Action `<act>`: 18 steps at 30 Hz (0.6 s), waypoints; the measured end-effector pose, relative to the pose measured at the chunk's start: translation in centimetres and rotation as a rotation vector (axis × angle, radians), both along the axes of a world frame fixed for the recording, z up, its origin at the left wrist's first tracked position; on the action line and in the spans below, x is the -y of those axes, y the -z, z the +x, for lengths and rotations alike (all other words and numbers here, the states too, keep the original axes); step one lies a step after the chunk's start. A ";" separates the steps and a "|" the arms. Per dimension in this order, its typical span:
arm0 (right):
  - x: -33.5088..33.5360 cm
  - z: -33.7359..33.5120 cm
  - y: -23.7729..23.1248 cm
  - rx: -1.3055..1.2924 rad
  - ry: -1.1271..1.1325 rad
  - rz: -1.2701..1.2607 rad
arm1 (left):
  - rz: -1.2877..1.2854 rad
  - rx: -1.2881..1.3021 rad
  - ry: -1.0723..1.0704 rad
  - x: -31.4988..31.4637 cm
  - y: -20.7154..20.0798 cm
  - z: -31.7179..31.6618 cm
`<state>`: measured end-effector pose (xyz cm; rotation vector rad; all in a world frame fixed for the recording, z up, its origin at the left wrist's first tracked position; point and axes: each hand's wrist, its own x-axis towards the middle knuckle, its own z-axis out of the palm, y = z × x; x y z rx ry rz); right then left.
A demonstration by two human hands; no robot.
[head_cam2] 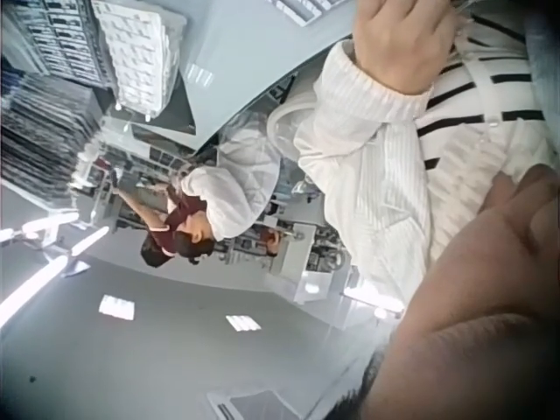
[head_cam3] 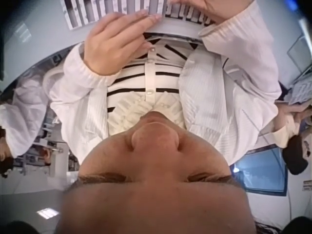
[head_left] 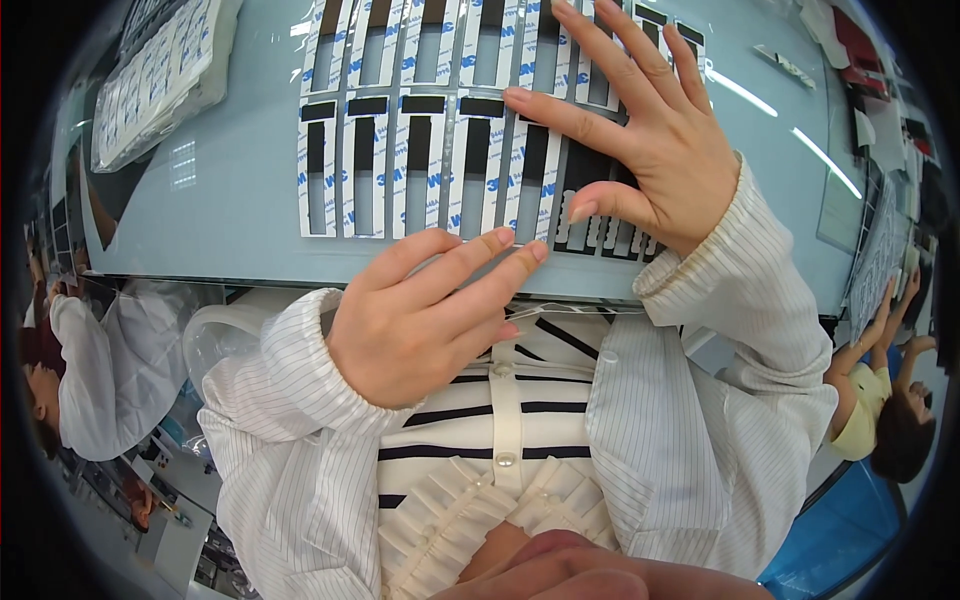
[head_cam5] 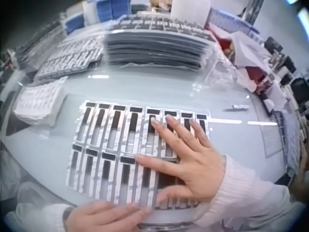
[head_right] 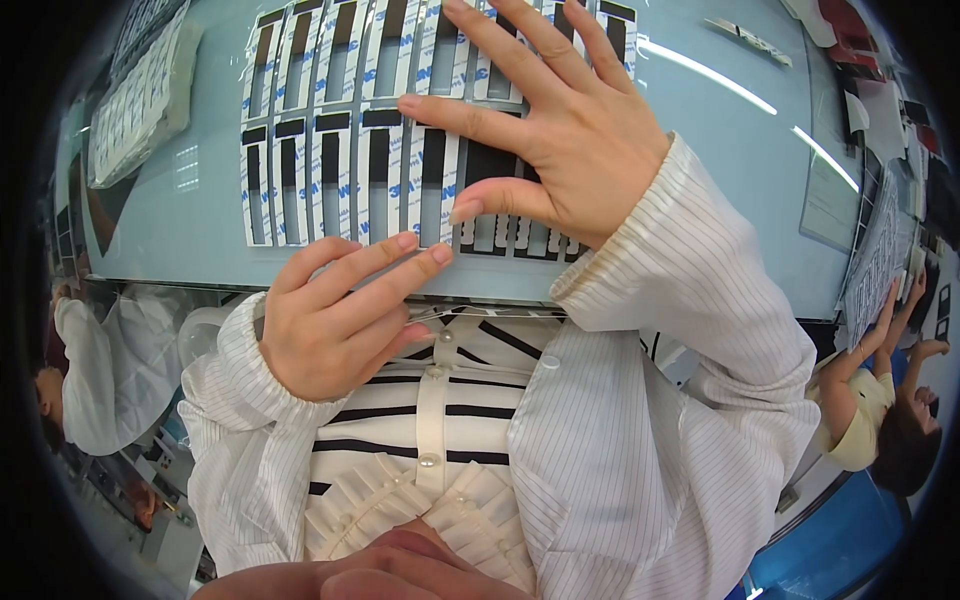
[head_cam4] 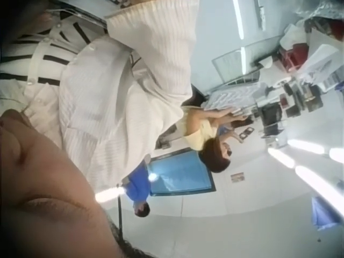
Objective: Peeling adhesive backing from small strips and placing them onto an organized tray.
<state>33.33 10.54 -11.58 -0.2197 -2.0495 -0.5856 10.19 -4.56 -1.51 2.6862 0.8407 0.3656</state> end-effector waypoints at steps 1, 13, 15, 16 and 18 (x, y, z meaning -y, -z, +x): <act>0.3 0.5 0.0 -0.001 -0.002 0.002 | -0.011 0.015 -0.020 0.0 0.0 0.0; 13.0 2.5 -13.8 0.330 -0.192 -1.765 | -0.282 0.182 -0.074 -2.1 -2.2 -1.5; 13.2 2.8 -13.8 0.356 -0.142 -1.743 | -0.368 0.110 -0.081 -2.0 -2.5 -1.8; 13.2 2.8 -13.8 0.385 -0.096 -1.721 | -0.439 0.124 -0.057 -2.0 -2.5 -1.9; 13.4 2.5 -13.7 0.325 -0.123 -1.783 | -0.508 0.137 -0.032 -1.9 -2.4 -1.9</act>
